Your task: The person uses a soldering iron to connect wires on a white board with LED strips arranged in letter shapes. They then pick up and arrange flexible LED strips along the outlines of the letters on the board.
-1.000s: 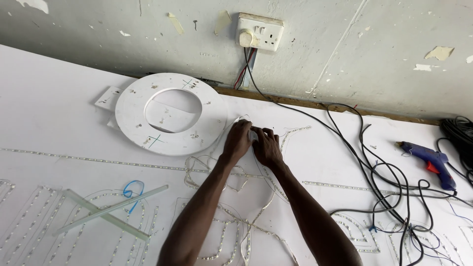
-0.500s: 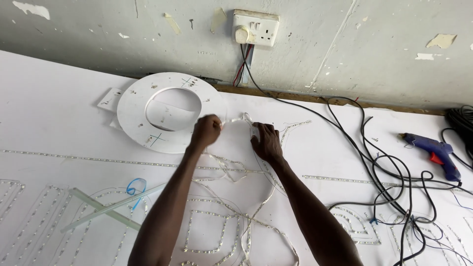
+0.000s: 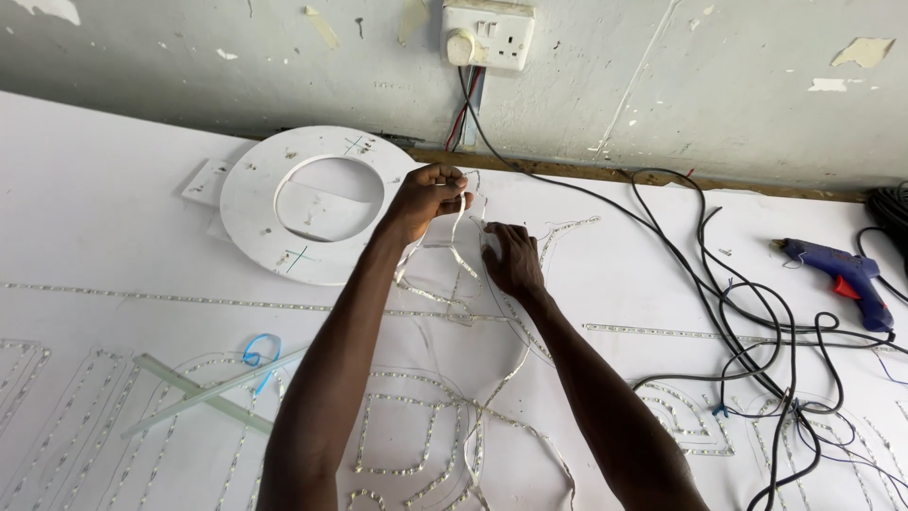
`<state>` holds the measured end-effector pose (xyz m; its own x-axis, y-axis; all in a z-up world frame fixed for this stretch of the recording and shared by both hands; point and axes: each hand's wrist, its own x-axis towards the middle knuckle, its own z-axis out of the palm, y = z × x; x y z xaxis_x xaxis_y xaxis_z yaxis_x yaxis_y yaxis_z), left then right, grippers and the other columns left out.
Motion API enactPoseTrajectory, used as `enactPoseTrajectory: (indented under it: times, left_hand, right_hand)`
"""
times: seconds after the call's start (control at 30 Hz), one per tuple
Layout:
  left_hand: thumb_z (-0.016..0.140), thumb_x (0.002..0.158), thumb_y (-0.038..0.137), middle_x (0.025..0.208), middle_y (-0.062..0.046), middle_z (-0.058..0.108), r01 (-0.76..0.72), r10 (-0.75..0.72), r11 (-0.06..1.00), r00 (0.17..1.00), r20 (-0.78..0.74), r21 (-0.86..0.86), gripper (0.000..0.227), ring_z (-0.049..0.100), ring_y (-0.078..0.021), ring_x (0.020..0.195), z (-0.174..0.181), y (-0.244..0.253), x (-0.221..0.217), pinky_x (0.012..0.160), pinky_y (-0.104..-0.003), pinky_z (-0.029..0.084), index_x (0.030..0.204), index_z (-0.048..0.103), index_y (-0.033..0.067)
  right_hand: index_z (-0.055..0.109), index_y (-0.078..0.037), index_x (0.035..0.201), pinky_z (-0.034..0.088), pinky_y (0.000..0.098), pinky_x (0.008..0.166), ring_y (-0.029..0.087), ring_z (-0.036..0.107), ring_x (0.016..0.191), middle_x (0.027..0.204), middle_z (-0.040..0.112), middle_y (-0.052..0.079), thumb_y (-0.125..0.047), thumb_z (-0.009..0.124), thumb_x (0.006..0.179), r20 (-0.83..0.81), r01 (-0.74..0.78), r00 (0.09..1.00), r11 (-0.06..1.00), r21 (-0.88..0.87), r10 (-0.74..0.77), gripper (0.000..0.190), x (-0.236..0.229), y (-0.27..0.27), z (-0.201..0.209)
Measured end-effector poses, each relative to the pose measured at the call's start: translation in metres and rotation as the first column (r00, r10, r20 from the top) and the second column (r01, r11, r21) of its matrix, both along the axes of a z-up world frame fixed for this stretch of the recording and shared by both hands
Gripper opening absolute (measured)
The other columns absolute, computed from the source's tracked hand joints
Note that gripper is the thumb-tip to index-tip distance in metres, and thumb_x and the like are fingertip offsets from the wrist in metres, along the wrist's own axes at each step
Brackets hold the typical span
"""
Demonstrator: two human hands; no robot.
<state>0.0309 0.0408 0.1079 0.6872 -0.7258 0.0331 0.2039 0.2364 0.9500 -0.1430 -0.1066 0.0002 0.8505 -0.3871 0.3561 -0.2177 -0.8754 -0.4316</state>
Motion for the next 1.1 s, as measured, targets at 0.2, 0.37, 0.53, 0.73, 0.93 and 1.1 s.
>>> enactPoseTrajectory:
  times: [0.2,0.37,0.53,0.73,0.93,1.1]
  left_hand:
    - [0.086,0.101,0.005,0.090,-0.006,0.068,-0.055,0.053,0.998,0.998,0.030,0.040,0.017,0.071,-0.0112,0.078,-0.051,-0.013,0.002,0.074,-0.030,0.071,0.115,0.079,0.0005]
    - [0.086,0.099,0.011,0.092,-0.004,0.070,-0.062,0.044,0.992,0.987,0.157,0.112,0.016,0.072,-0.0104,0.079,-0.056,-0.015,-0.009,0.069,-0.028,0.067,0.115,0.084,0.0086]
    - [0.088,0.103,0.023,0.105,-0.008,0.073,-0.040,0.017,0.986,0.990,0.142,0.160,0.026,0.072,-0.0183,0.092,-0.036,0.004,-0.045,0.079,-0.034,0.062,0.127,0.087,0.0115]
    - [0.065,0.114,0.048,0.090,-0.018,0.084,0.041,-0.269,0.876,0.869,0.416,0.481,0.056,0.076,-0.0215,0.065,-0.004,0.084,-0.072,0.064,-0.036,0.065,0.147,0.075,0.0027]
    - [0.077,0.109,0.025,0.069,-0.006,0.069,-0.137,-0.007,0.955,0.877,0.480,0.265,0.023,0.063,-0.0142,0.063,-0.079,0.101,-0.014,0.065,-0.031,0.051,0.114,0.086,0.0047]
    - [0.076,0.099,0.019,0.067,-0.011,0.065,-0.460,0.458,0.878,0.888,0.044,0.134,0.015,0.067,-0.0179,0.057,-0.089,0.173,0.035,0.056,-0.031,0.059,0.105,0.078,0.0056]
  right_hand:
    - [0.077,-0.023,0.131,0.051,0.0522,0.112,0.031,0.066,0.140,0.141,0.076,0.002,-0.041,0.056,0.119,0.082,-0.055,0.995,0.995,0.083,0.048,0.030,-0.002,-0.005,0.004]
    - [0.084,-0.010,0.128,0.046,0.0661,0.122,0.047,0.061,0.145,0.145,0.076,0.020,-0.038,0.064,0.118,0.302,-0.240,0.949,0.831,0.502,0.091,0.035,-0.003,0.034,0.049]
    - [0.076,-0.006,0.108,0.060,0.0398,0.103,0.016,0.069,0.100,0.097,0.071,0.002,-0.037,0.084,0.106,0.377,-0.329,0.926,0.510,0.795,0.010,0.032,-0.017,0.066,0.080]
    - [0.071,-0.004,0.117,0.065,0.0441,0.100,0.025,0.080,0.115,0.116,0.082,0.015,-0.036,0.077,0.112,0.369,-0.302,0.918,0.345,0.889,-0.148,0.033,-0.027,0.033,0.076]
    - [0.058,-0.010,0.116,0.068,0.0417,0.102,0.023,0.085,0.103,0.114,0.084,0.013,-0.025,0.060,0.120,0.363,-0.376,0.851,0.044,0.926,-0.379,0.016,-0.044,0.024,0.078]
    - [0.058,-0.012,0.118,0.072,0.0390,0.090,0.021,0.083,0.092,0.091,0.073,0.003,-0.021,0.060,0.120,0.326,-0.330,0.864,0.057,0.942,-0.383,0.009,-0.085,-0.003,0.074]
